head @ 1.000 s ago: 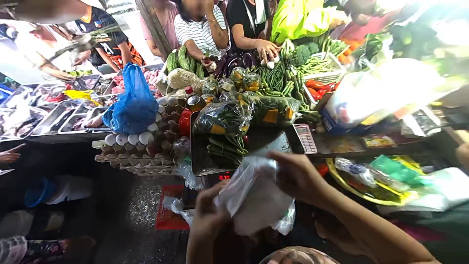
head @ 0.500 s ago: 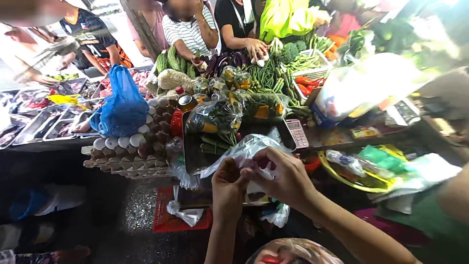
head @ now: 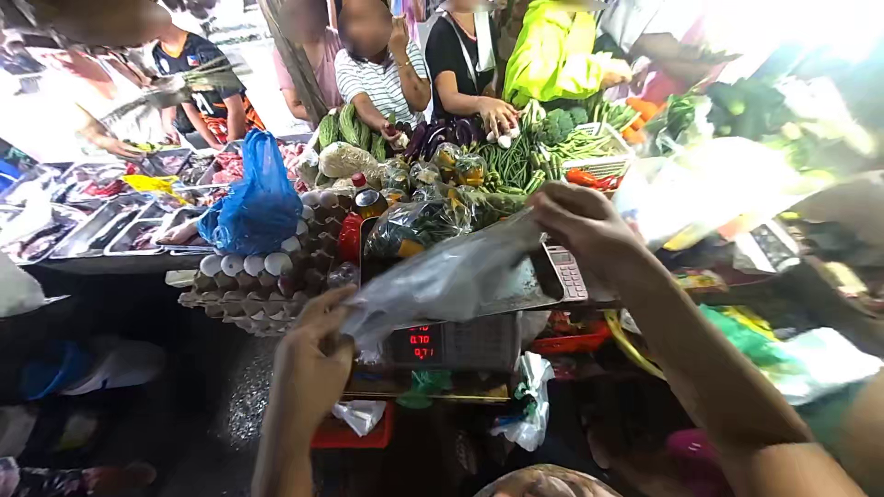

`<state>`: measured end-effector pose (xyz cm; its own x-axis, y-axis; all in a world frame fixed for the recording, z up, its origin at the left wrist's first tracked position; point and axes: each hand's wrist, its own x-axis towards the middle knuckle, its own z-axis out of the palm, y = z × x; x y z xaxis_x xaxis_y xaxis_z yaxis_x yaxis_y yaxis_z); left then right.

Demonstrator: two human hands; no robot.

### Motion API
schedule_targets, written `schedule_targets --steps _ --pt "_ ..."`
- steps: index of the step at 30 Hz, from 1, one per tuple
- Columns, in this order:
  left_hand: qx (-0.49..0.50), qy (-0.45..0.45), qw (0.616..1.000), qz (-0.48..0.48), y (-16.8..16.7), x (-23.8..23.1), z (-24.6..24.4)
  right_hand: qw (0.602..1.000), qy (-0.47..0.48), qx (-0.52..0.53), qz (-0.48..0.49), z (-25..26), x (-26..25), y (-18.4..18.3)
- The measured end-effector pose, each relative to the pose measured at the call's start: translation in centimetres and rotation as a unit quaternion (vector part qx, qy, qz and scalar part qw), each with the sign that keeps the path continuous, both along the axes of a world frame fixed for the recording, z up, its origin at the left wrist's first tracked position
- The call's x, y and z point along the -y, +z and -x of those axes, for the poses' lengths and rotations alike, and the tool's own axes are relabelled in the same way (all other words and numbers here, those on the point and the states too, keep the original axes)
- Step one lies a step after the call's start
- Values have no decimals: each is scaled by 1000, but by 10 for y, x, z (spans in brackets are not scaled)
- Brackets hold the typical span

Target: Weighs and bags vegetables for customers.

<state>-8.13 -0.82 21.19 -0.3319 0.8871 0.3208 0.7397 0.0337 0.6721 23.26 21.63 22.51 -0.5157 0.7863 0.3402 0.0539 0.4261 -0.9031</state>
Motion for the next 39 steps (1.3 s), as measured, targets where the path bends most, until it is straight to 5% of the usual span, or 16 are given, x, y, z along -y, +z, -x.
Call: schedule_targets --steps 2,4,6,12,16,20,22,24,27,32,35,37,39 --pt "-45 57 994 81 43 -18 8 957 5 241 -159 5 -57 -10" --pt "-77 100 983 135 80 -52 21 888 -9 433 -153 19 -97 -29" --pt "-131 122 974 139 114 -98 25 864 -10 485 -133 25 -107 -29" --pt "-307 183 928 104 156 -229 -17 901 -200 368 -116 -22 -56 4" --pt "-321 -64 923 204 153 -297 -77 943 -247 167 -147 -48 -49 0" --pt "-239 -248 888 303 167 -310 -154 918 -274 222 -181 -45 -48 14" --pt "-237 -320 876 273 173 -296 -170 948 -232 199 -85 -48 -60 14" --pt "-290 -386 855 189 168 -275 -175 979 -137 100 116 -54 -78 6" --pt "-299 -439 847 -3 144 -241 -169 927 47 -89 362 -49 -90 -6" --pt "-244 -346 901 -96 123 -221 -141 900 -19 -20 434 -37 -84 -26" --pt "-327 -251 900 -138 121 -226 -136 936 -117 98 317 -35 -70 -38" --pt "-363 -257 885 -140 127 -232 -135 952 -194 196 130 -33 -52 -51" --pt "-414 -263 866 -96 137 -231 -143 923 -278 240 -111 -21 -4 -44"
